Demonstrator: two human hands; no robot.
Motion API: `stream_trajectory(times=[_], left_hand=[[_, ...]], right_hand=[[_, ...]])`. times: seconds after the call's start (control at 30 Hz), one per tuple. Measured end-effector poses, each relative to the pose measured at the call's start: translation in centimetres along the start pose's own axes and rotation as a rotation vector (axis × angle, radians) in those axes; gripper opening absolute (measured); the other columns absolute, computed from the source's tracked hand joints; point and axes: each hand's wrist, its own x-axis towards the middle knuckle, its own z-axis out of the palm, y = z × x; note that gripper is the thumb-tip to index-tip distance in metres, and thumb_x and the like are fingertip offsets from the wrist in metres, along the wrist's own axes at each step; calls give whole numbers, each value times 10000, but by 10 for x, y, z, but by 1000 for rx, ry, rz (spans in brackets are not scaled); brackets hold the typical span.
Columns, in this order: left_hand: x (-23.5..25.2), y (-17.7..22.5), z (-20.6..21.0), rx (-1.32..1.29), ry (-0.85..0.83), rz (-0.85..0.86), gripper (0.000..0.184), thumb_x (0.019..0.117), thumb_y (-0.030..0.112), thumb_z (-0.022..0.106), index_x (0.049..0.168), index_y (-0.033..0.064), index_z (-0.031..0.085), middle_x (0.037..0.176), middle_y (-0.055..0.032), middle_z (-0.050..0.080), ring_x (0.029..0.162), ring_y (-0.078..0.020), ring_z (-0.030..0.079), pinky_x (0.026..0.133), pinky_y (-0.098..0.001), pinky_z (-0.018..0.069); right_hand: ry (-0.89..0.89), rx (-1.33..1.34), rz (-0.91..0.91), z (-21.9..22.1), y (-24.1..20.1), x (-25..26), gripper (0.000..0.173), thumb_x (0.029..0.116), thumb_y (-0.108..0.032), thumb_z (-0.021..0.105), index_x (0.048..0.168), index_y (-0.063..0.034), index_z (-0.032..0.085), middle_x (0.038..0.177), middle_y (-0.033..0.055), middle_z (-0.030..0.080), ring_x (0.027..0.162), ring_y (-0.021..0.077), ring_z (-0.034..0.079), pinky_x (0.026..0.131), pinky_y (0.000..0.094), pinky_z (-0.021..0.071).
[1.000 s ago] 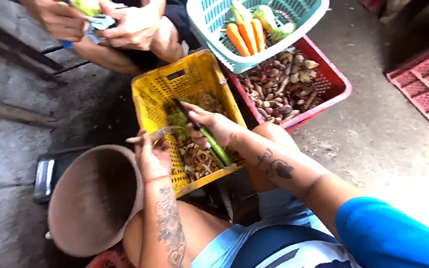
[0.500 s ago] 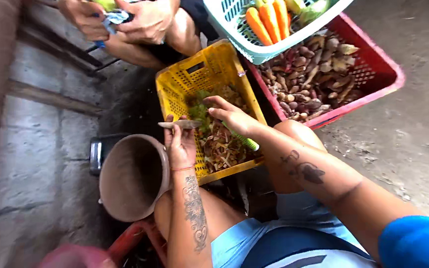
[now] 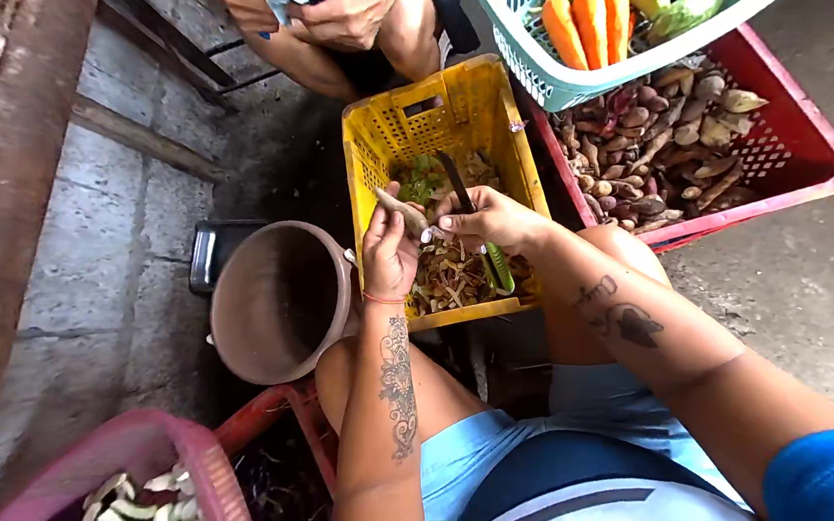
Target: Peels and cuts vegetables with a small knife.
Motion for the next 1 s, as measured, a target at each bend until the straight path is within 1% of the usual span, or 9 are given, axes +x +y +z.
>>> stream_trajectory(times=[0.13,0.23,0.3,0.33,0.37,0.43,0.57,0.67,1.0], left_hand=[[3,2,1,-80,79,-95,418,1088,148,218,1373,104,521,880,23,651,697,-47,619,624,-177,528],[5,7,1,-49,176,-109,419,1099,183,203,1357,99,522,788,28,590,535,-29,510,480,-148,432],[7,7,2,-39,236,-104,406,1111,187,211,1345,84,527,758,26,571,487,-21,468,440,-138,400],[7,6,3,-32,253,-101,396,1117,189,220,1342,80,526,757,26,573,480,-16,459,434,-133,393],[7,5,3,-24,269,-103,385,1121,194,232,1336,80,531,756,29,570,481,-14,454,435,-134,389],[7,5,4,-7,289,-102,366,1125,200,251,1332,90,532,769,33,572,497,-13,454,449,-138,391],[8,3,6,32,341,-80,355,1129,208,280,1336,92,545,819,21,610,552,-19,496,498,-152,428],[10,2,8,24,374,-70,330,1129,183,303,1323,77,547,849,11,634,618,-30,586,557,-160,505],[11,-2,9,-51,340,1,346,1128,165,313,1382,64,525,941,-10,640,691,-41,615,603,-167,528]], right_hand=[[-54,126,42,-4,1,-1,187,1026,-28,472,914,-74,614,681,-40,618,449,-7,459,437,147,423],[59,-104,48,-6,-4,-2,158,1043,-49,506,942,-47,627,714,-30,630,461,-7,463,432,146,414],[159,-546,60,-7,-3,1,171,1045,-204,598,1112,-75,687,853,9,659,631,60,555,578,251,475],[166,-686,63,-6,-1,2,298,1054,-291,583,1268,-93,642,988,78,673,798,158,618,730,387,518],[152,-731,63,-4,2,2,442,1069,-356,528,1434,-108,533,1165,158,667,991,261,654,876,508,521],[122,-715,43,5,4,0,561,1090,-425,357,1598,-190,321,1349,188,619,1170,309,640,985,568,490],[63,-793,-112,21,13,-3,524,1088,-319,335,1592,-176,330,940,108,632,793,257,630,732,523,524],[-8,-866,-132,28,16,-3,528,1092,-333,410,1595,-193,330,873,89,656,750,257,650,715,523,539],[-30,-910,-108,34,17,-1,534,1104,-311,409,1615,-205,295,842,88,632,721,267,627,693,521,528]])
